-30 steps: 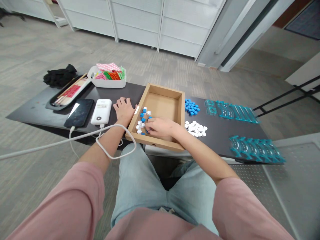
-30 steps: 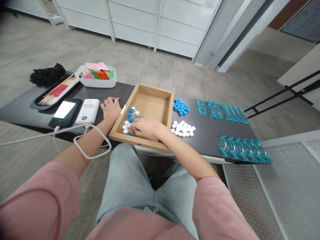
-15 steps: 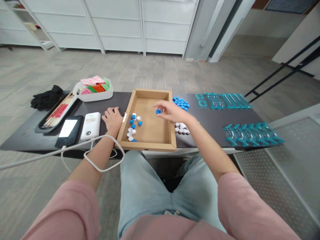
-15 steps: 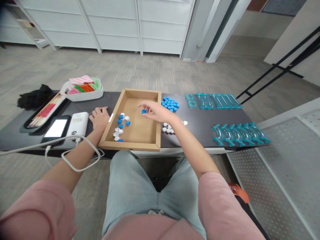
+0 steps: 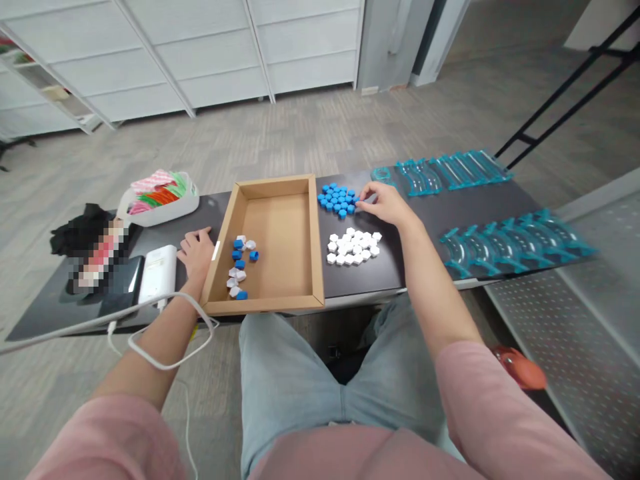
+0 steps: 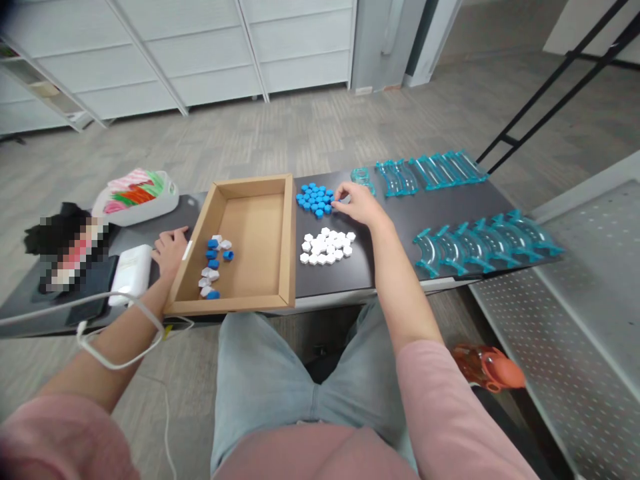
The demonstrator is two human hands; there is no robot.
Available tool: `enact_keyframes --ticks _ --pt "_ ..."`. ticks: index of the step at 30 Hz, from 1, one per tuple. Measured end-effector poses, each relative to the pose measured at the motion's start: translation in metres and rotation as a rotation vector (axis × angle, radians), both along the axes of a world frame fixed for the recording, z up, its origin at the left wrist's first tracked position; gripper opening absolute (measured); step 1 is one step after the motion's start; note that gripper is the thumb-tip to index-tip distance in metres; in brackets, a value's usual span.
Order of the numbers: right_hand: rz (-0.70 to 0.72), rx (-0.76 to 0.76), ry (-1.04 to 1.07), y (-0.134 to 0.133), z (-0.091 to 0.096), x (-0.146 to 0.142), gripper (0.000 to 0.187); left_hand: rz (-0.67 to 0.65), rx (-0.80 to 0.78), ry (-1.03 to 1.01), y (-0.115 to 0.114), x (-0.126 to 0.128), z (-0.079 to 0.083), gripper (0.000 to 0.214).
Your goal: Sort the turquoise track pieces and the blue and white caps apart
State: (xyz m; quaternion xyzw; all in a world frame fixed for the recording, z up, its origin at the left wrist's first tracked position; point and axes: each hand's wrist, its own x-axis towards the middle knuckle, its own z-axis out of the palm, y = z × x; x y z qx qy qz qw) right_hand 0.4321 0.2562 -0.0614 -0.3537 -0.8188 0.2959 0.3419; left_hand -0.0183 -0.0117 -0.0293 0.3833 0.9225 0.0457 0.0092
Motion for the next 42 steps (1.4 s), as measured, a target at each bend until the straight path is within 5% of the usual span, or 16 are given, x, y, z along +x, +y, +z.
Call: enact_keyframes --ticks 8,14,22,32,42 --pt "0.046 -0.06 -0.088 0.005 -0.01 -0.003 0.031 0.025 -0.032 0.03 0.001 0.007 0.008 0.068" --pt "0.02 0.031 -0.081 -0.003 -0.012 -0.009 0.065 0.013 -0.029 0.015 0.001 0.002 0.007 0.068" --pt "0.173 0.015 -0.172 0.001 -0.015 -0.034 0.106 -0.011 0.016 -0.025 0.001 0.002 0.004 0.074" --pt "0.208 0.221 -0.43 0.02 -0.012 -0.073 0.079 -0.06 0.137 -0.016 -0.004 -0.004 -0.006 0.067" --pt "0.198 0.233 -0.428 0.035 -0.015 -0.068 0.068 -0.057 0.099 0.046 -0.001 -0.006 -0.017 0.062"
